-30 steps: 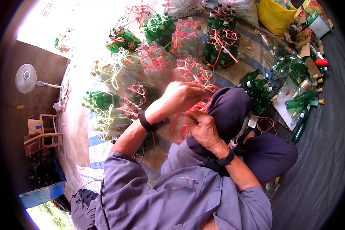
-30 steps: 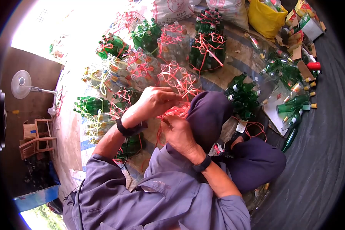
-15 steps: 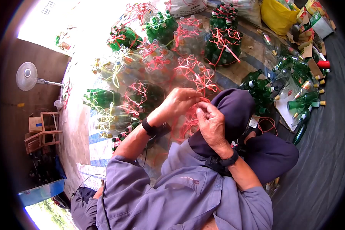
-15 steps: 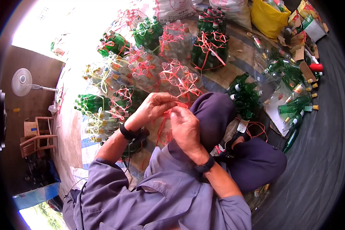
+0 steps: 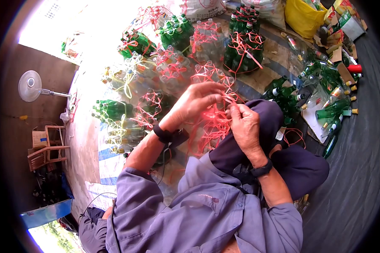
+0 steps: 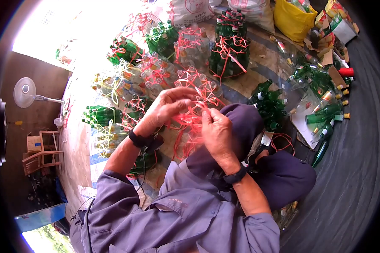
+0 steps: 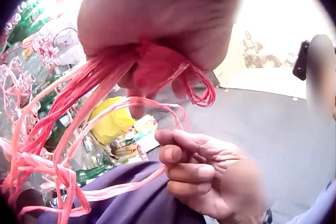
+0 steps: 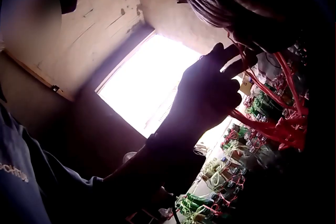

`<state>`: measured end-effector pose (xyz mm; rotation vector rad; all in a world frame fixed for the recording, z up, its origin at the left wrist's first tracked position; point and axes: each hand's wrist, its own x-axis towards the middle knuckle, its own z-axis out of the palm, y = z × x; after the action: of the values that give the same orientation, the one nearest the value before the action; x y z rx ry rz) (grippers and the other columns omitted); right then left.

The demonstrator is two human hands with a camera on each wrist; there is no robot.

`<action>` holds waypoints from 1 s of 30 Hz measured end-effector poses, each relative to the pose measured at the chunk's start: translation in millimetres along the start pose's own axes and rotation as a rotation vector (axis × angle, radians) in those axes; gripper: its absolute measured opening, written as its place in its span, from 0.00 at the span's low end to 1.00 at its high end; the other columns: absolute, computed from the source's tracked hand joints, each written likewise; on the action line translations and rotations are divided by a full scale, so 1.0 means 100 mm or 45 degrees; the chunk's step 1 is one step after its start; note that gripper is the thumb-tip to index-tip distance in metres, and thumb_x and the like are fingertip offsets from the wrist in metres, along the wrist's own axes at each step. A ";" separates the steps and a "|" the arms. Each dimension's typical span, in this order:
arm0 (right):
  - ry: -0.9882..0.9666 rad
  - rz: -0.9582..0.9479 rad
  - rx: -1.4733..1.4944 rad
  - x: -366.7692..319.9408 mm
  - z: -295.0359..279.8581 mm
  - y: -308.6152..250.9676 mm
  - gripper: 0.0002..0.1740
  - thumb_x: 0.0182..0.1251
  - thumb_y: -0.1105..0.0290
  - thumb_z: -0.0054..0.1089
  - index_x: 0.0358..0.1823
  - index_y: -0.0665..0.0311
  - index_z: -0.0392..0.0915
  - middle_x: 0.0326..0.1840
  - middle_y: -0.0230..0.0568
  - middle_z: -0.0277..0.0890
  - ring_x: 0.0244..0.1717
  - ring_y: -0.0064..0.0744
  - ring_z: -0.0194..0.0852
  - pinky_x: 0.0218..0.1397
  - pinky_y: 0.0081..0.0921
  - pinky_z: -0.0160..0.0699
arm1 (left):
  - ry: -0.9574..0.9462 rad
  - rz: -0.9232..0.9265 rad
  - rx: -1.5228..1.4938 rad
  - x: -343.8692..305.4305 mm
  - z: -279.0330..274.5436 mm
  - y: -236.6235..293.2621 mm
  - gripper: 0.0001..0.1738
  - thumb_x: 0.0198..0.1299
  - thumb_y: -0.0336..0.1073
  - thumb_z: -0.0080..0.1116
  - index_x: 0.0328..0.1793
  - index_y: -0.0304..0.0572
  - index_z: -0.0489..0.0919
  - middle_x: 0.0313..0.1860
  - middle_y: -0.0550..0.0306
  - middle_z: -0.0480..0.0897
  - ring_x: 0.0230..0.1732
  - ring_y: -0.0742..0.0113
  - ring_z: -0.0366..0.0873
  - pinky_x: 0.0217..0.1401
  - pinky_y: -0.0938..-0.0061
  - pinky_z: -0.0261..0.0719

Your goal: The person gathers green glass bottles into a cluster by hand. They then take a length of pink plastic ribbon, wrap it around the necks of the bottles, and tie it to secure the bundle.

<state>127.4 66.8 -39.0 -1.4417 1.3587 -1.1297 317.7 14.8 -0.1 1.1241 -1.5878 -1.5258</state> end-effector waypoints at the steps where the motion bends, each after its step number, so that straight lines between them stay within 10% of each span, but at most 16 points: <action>1: 0.024 0.101 0.168 -0.01 -0.04 -0.07 0.09 0.75 0.70 0.56 0.41 0.68 0.83 0.23 0.37 0.79 0.24 0.23 0.74 0.28 0.25 0.72 | 0.063 0.017 -0.010 0.00 -0.01 0.04 0.22 0.71 0.41 0.60 0.64 0.34 0.79 0.51 0.60 0.86 0.54 0.78 0.78 0.57 0.79 0.76; 7: 0.048 0.273 0.710 0.00 -0.38 -0.34 0.12 0.80 0.68 0.52 0.45 0.68 0.82 0.31 0.31 0.78 0.22 0.11 0.66 0.22 0.11 0.63 | 0.311 0.052 -0.115 0.08 -0.14 -0.08 0.24 0.76 0.48 0.50 0.55 0.30 0.83 0.26 0.62 0.82 0.25 0.85 0.70 0.26 0.87 0.61; 18: 0.324 0.503 1.385 0.23 -1.11 0.05 0.10 0.74 0.74 0.56 0.51 0.69 0.80 0.42 0.39 0.80 0.25 0.14 0.64 0.23 0.14 0.62 | 0.544 0.084 -0.282 0.04 -0.36 0.07 0.21 0.75 0.48 0.52 0.46 0.33 0.82 0.21 0.67 0.77 0.18 0.87 0.63 0.19 0.87 0.54; 28: 0.444 0.496 1.369 0.29 -1.41 0.27 0.17 0.70 0.75 0.60 0.59 0.67 0.76 0.48 0.37 0.80 0.30 0.16 0.70 0.27 0.12 0.65 | 0.483 0.227 -0.299 0.05 -0.30 0.60 0.20 0.76 0.45 0.50 0.45 0.33 0.82 0.19 0.63 0.77 0.15 0.85 0.62 0.16 0.86 0.54; 30: 0.790 0.571 1.089 0.32 -1.40 0.22 0.19 0.69 0.74 0.61 0.60 0.69 0.75 0.51 0.38 0.81 0.33 0.18 0.73 0.27 0.12 0.66 | 0.478 0.241 -0.283 0.10 -0.28 0.63 0.20 0.76 0.45 0.50 0.46 0.33 0.82 0.19 0.62 0.77 0.15 0.85 0.63 0.17 0.86 0.55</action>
<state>-13.3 34.7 -23.8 -0.1596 1.2394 -1.6236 330.4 -9.5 64.1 1.0315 -1.2029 -1.2459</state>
